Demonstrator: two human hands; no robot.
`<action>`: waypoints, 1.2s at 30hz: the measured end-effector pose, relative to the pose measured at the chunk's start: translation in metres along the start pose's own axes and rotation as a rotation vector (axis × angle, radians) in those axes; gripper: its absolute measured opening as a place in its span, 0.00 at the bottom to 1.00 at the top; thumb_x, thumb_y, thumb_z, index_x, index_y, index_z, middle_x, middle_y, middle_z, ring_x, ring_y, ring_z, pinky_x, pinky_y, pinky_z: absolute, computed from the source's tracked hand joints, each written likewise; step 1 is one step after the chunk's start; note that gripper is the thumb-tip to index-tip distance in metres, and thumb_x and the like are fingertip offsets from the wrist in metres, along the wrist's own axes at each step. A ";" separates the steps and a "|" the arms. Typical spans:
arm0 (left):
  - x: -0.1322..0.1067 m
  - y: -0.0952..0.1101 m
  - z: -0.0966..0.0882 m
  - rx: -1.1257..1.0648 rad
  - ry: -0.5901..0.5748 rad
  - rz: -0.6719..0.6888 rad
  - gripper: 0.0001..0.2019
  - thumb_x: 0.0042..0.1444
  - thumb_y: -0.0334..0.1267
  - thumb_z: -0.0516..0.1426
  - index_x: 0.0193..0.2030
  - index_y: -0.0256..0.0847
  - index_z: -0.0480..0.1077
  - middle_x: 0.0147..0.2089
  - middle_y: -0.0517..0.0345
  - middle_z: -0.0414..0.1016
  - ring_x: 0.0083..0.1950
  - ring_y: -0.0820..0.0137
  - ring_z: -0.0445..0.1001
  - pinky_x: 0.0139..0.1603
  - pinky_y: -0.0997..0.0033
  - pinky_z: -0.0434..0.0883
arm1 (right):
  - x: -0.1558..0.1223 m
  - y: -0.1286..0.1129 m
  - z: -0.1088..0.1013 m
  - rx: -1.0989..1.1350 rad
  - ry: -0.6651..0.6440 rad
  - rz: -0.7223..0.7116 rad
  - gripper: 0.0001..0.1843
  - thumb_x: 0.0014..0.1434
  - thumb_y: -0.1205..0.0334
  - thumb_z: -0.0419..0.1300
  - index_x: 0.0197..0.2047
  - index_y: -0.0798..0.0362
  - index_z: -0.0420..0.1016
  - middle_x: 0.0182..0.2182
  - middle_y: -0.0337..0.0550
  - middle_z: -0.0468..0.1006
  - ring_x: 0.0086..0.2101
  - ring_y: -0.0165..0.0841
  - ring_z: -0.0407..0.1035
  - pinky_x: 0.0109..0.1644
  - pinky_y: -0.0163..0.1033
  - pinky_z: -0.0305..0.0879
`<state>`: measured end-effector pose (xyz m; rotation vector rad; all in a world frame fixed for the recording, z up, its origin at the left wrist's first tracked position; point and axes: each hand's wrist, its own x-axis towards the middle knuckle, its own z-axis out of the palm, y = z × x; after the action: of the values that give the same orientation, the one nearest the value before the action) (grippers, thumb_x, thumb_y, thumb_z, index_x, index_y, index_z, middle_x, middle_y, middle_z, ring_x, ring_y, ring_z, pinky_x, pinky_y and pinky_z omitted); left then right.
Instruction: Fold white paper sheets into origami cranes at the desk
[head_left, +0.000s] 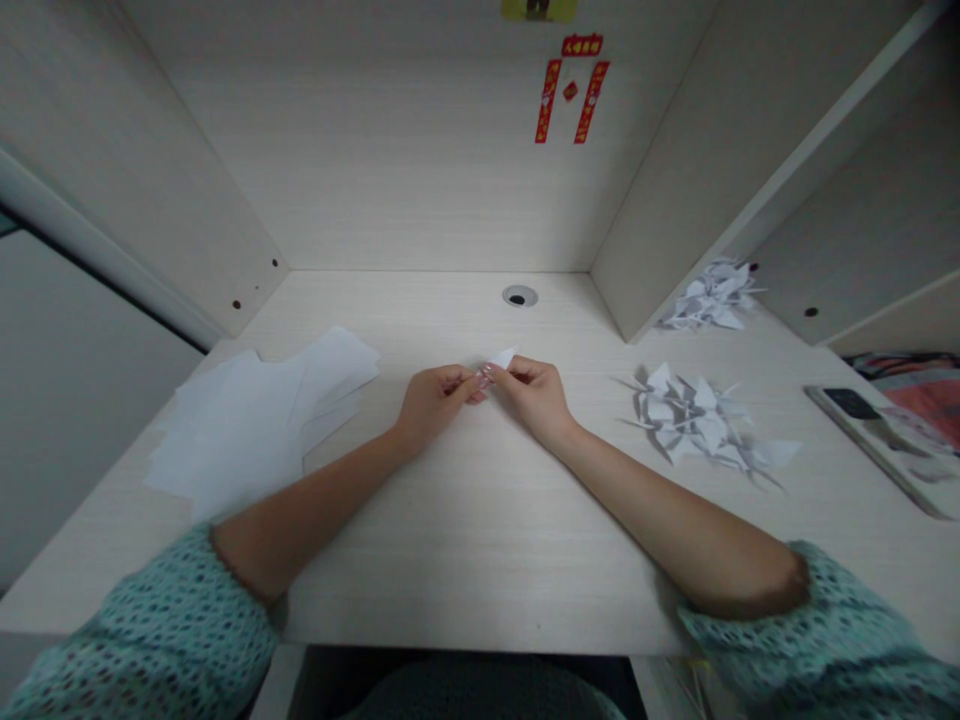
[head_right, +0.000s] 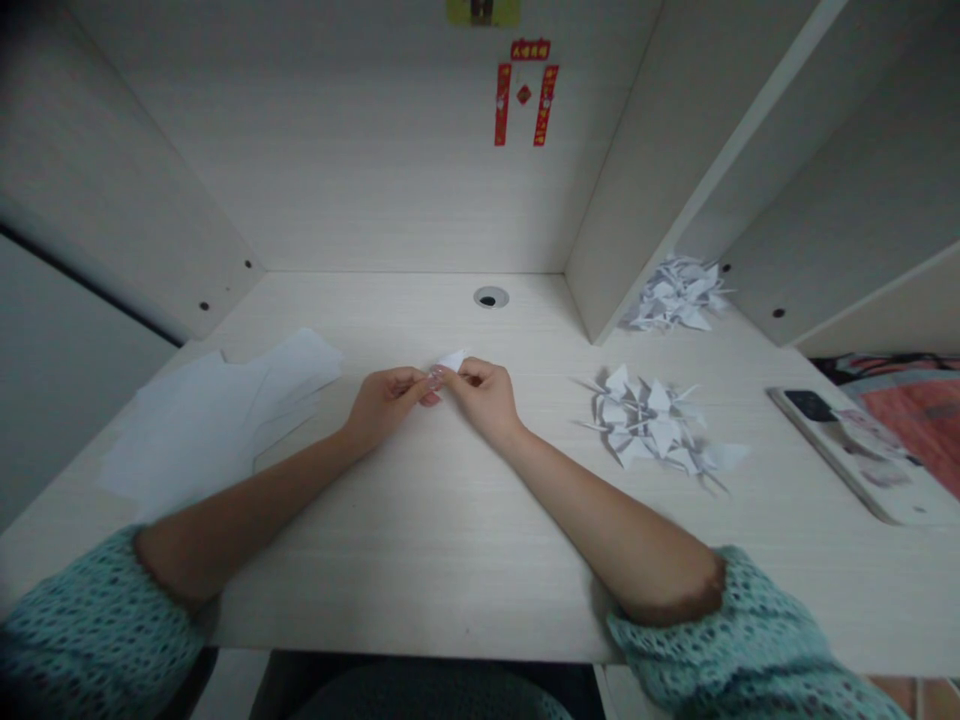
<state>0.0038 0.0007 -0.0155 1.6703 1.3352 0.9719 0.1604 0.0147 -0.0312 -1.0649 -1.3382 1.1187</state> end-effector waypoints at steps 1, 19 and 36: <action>0.000 0.000 0.000 -0.001 -0.002 -0.003 0.17 0.53 0.52 0.57 0.28 0.40 0.75 0.28 0.56 0.80 0.30 0.69 0.77 0.33 0.73 0.69 | 0.000 0.000 0.000 0.009 0.006 0.005 0.18 0.48 0.46 0.65 0.22 0.53 0.76 0.20 0.38 0.72 0.24 0.30 0.63 0.30 0.37 0.58; -0.003 0.007 -0.001 0.345 0.005 0.037 0.23 0.57 0.56 0.52 0.20 0.40 0.70 0.19 0.61 0.72 0.21 0.74 0.68 0.27 0.75 0.58 | 0.003 -0.002 -0.002 0.007 0.086 0.033 0.23 0.44 0.43 0.66 0.16 0.54 0.68 0.15 0.34 0.62 0.19 0.25 0.52 0.24 0.35 0.46; -0.002 0.008 -0.002 0.375 -0.109 0.160 0.21 0.62 0.49 0.46 0.24 0.40 0.66 0.21 0.64 0.67 0.24 0.75 0.64 0.30 0.75 0.57 | 0.004 0.000 -0.003 0.000 0.114 0.029 0.24 0.46 0.41 0.64 0.17 0.54 0.66 0.15 0.34 0.61 0.20 0.25 0.52 0.25 0.35 0.47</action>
<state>0.0047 -0.0026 -0.0077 2.1079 1.3876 0.7364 0.1628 0.0191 -0.0305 -1.1343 -1.2366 1.0629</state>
